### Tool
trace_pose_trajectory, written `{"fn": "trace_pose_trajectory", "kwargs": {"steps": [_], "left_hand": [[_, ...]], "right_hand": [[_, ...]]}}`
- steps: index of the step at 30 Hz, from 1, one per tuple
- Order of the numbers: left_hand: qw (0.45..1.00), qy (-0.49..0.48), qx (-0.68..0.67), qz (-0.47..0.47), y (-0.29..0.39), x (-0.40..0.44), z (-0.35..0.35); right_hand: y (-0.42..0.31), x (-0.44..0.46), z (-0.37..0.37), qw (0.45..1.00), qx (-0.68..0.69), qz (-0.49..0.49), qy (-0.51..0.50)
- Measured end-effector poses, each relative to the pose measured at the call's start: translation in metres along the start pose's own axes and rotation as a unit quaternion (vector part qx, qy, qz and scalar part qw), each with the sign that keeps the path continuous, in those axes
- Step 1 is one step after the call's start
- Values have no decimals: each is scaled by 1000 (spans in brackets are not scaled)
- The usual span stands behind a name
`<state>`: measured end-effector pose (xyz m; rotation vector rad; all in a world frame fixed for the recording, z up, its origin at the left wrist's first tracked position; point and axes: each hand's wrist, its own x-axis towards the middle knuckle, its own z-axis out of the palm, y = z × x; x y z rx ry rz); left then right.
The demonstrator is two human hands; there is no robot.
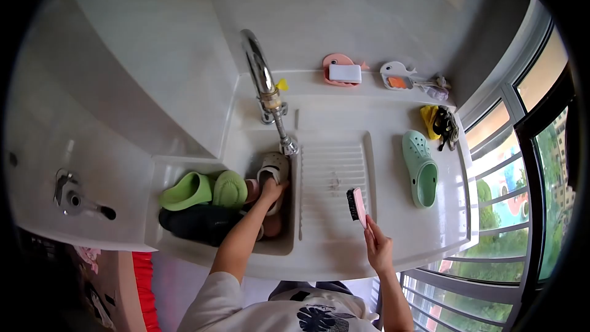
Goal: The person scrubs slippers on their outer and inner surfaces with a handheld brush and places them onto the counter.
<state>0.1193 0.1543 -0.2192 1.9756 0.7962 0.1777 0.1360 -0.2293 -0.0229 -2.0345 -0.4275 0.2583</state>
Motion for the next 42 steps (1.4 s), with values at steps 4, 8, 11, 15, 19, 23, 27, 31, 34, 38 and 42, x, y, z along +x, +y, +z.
{"fn": "trace_pose_trajectory", "kwargs": {"steps": [4, 8, 11, 15, 19, 23, 27, 31, 34, 38, 42], "left_hand": [[890, 21, -439, -126, 23, -4, -23], [693, -98, -705, -114, 28, -16, -25], [678, -69, -726, -96, -5, -14, -5], [716, -101, -671, -162, 3, -24, -24], [834, 28, -464, -296, -30, -11, -15], [958, 238, 58, -148, -27, -17, 38], [962, 97, 26, -252, 51, -60, 28], [968, 33, -12, -247, 29, -57, 31], [966, 194, 155, -76, -2, -47, 58], [983, 162, 47, -67, -8, -53, 53], [984, 166, 37, -47, 5, -56, 48]], "right_hand": [[-2, 0, 0, 1000, 0, -17, -12], [-13, 2, 2, 999, 5, -41, -12], [-18, 3, 4, 999, 4, -31, -25], [-15, 10, 7, 999, -5, -31, -28], [-5, 15, 16, 999, -17, -16, -39], [-2, 27, 33, 998, -21, -28, -53], [-14, 42, 39, 998, -15, 4, -54], [-4, 46, 46, 999, -7, 5, -41], [2, 55, 49, 999, -17, 2, -37], [9, 53, 52, 1000, -4, 1, -16], [5, 46, 49, 1000, -8, -12, -16]]}}
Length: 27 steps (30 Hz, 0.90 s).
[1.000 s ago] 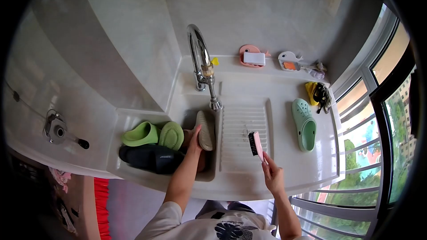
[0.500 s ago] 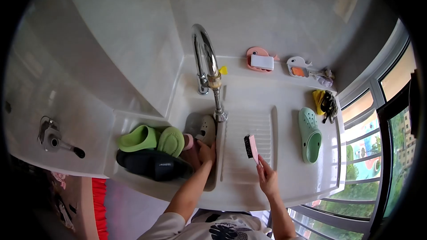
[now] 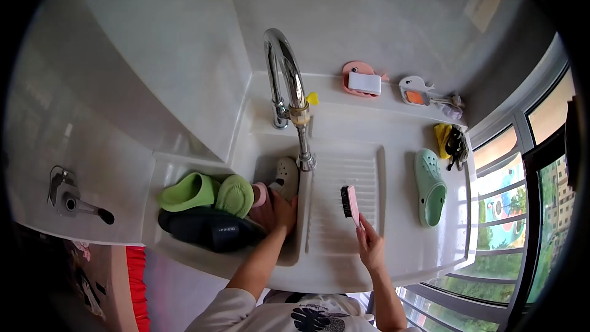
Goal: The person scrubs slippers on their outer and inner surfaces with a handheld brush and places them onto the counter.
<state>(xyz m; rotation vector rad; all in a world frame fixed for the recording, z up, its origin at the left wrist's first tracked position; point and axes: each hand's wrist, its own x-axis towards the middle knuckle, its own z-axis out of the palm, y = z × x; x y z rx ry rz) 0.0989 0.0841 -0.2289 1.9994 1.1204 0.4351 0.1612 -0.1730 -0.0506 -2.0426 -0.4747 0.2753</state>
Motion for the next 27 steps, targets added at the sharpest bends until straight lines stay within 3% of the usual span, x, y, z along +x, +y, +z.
{"fn": "trace_pose_trajectory", "kwargs": {"steps": [7, 8, 9, 11, 13, 14, 15, 17, 18, 25, 27], "left_hand": [[997, -11, 27, -77, 4, 15, -24], [996, -12, -16, -91, 5, 16, -27], [982, 9, -165, -94, 3, 22, -30], [898, -49, -408, -158, -14, 32, -42], [823, -89, -531, -182, 2, 28, -68], [795, -146, -564, -169, -1, 32, -78], [796, -145, -564, -166, 4, 31, -84], [728, -179, -652, -116, 17, 29, -96], [719, -185, -663, -101, 23, 30, -99], [731, -151, -665, -30, 49, 26, -117], [783, -147, -604, -17, 56, 16, -124]], "right_hand": [[-19, -25, -20, 1000, 19, -14, -4], [-24, -28, -25, 1000, 19, 1, -15], [-22, -31, -30, 1000, 21, -3, -10], [-16, -39, -36, 999, 40, -23, 14], [-10, -44, -43, 999, 41, -30, 21], [-8, -47, -46, 998, 37, -35, 23], [-4, -49, -49, 998, 39, -38, 23], [0, -53, -51, 997, 42, -51, 30], [-1, -55, -53, 997, 43, -53, 30], [-8, -59, -69, 997, 45, -57, 22], [-8, -61, -74, 998, 46, -45, 24]]}}
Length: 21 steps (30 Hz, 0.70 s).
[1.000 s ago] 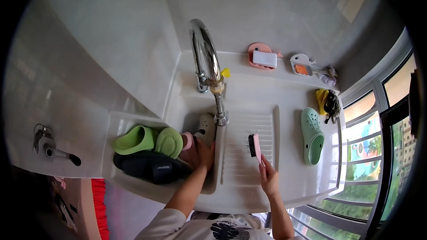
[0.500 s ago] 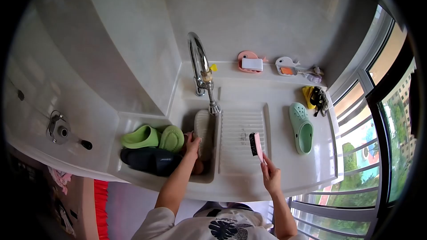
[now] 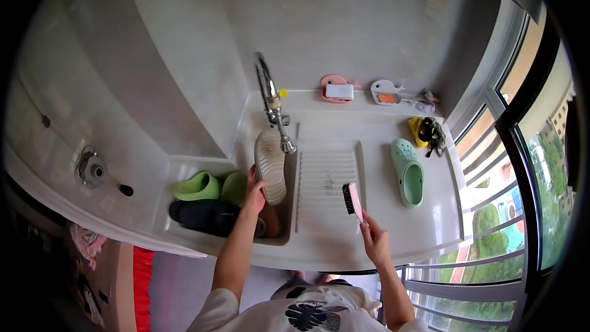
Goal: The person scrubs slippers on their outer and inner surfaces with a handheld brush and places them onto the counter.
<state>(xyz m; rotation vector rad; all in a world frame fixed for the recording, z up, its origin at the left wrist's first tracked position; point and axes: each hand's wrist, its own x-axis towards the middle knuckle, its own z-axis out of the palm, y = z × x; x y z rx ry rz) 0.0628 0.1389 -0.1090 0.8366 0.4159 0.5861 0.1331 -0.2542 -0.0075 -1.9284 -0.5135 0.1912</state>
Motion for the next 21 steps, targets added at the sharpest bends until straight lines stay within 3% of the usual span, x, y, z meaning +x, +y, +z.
{"fn": "trace_pose_trajectory", "kwargs": {"steps": [2, 5, 6, 8, 9, 10, 12, 15, 18, 21], "left_hand": [[1000, 3, 20, -4, 1, -10, 8], [975, -42, 220, -7, -6, -13, 23], [974, -50, 219, -11, -11, -15, 38], [951, -71, 292, 79, -16, -26, 79], [952, -79, 290, 59, -15, -29, 102], [939, -107, 309, 110, -23, -26, 123], [881, -109, 436, 148, -38, -32, 171], [844, -159, 462, 222, -92, -30, 231], [801, -135, 524, 255, -148, -30, 284], [762, -149, 603, 185, -183, -35, 322]], "right_hand": [[2, 0, -5, 1000, -11, 10, -19], [13, 0, -11, 1000, -3, 21, -15], [17, 0, -14, 1000, 4, 22, -19], [19, 0, -23, 1000, 6, 23, -8], [19, 0, -28, 1000, 3, 29, -11], [20, 0, -35, 999, -1, 34, -15], [24, -1, -47, 999, 8, 38, 1], [35, -4, -67, 998, 22, 44, 32], [49, -15, -88, 995, 38, 61, 63], [66, -25, -113, 993, 24, 72, 91]]}}
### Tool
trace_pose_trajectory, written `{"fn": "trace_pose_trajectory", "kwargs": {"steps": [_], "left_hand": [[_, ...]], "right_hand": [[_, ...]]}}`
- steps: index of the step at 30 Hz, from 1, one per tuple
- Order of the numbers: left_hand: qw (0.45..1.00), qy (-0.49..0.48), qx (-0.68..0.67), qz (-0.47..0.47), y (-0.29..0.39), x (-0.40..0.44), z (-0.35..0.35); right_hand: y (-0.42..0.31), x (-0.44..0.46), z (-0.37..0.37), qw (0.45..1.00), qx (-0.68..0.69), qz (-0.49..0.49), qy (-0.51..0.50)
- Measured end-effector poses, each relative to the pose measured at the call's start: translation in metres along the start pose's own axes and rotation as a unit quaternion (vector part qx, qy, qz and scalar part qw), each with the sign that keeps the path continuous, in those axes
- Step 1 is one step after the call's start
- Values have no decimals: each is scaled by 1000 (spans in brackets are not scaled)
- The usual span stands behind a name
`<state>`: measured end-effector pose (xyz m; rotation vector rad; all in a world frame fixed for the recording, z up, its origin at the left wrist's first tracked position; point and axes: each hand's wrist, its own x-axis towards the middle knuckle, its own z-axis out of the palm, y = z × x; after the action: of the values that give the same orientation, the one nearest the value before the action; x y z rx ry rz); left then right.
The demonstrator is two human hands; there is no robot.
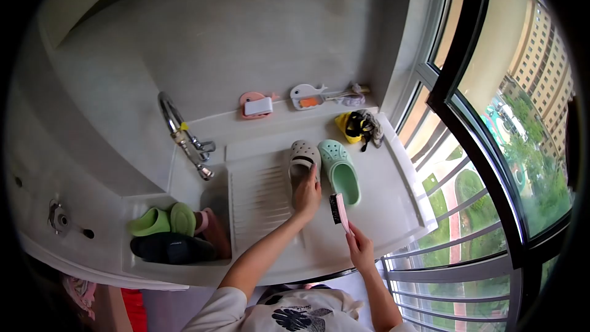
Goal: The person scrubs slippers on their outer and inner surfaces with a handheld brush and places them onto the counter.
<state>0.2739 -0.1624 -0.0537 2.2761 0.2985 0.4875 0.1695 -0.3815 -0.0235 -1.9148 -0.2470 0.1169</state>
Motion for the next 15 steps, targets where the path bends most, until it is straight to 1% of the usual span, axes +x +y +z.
{"fn": "trace_pose_trajectory", "kwargs": {"steps": [1, 3, 4, 5, 7, 8, 9, 11, 12, 13, 15], "left_hand": [[1000, -3, -3, 3, 5, 2, 15], [998, 22, -32, 43, 13, 5, 35], [998, -5, -31, 46, 17, 5, 41], [998, -3, -32, 45, 18, 6, 44], [988, -36, -98, 112, 15, 8, 46], [982, -4, -96, 163, 10, 9, 46], [984, 5, -92, 153, 10, 6, 36], [983, -119, -126, 58, 16, -8, 1], [980, -99, -163, 50, 13, -17, -18], [984, -85, -156, 31, 0, -28, -35], [990, 25, -135, 10, -31, -49, -77]], "right_hand": [[4, 1, -8, 1000, -19, -3, 11], [6, 3, -22, 1000, -15, 11, 24], [5, 4, -27, 999, -8, 23, 31], [5, 7, -30, 999, -10, 22, 29], [4, 15, -32, 999, -17, 20, 33], [5, 19, -31, 999, -19, 17, 24], [5, 24, -27, 1000, -7, 13, 21], [3, 33, -15, 1000, 4, 7, -10], [1, 37, -8, 1000, 19, 3, -23], [0, 40, 1, 999, 35, 3, -37], [6, 46, 21, 997, 37, -18, -59]]}}
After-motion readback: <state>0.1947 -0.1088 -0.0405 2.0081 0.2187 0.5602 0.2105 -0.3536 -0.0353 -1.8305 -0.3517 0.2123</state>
